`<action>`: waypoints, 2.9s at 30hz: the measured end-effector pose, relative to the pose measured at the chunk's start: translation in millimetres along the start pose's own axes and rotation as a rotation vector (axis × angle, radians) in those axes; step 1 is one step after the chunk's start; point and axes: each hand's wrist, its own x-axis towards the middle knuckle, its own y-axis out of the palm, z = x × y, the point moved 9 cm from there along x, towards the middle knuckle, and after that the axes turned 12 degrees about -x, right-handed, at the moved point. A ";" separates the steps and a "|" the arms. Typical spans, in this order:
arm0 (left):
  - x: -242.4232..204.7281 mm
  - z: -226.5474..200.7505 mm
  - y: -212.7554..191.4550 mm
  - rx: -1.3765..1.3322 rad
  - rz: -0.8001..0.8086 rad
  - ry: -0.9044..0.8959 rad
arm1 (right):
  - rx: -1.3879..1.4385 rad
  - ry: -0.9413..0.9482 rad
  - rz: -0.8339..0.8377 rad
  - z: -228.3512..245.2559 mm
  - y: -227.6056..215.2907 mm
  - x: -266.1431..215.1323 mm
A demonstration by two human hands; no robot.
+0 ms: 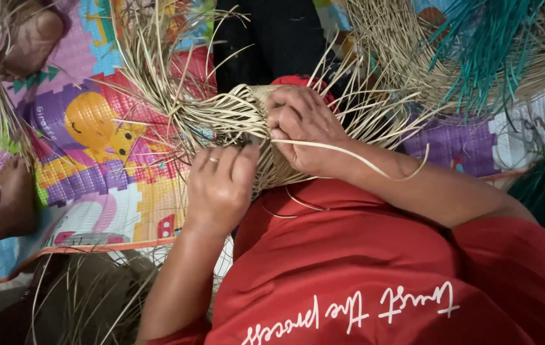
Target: Weaving a basket from dried straw fibers while sitting on a floor mat, using hands and a thin guide tool to thread and tighten the weave.
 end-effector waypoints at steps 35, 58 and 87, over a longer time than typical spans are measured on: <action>-77.8 37.6 -78.5 -0.119 -0.055 -0.797 | 0.041 0.053 0.096 3.4 4.1 0.4; -4.0 20.0 21.2 -0.269 -0.041 -0.238 | 0.025 0.016 -0.050 -1.5 -3.8 -7.2; -2.3 48.3 38.1 -0.770 0.503 -0.788 | 0.016 0.016 -0.051 -4.4 3.4 -11.7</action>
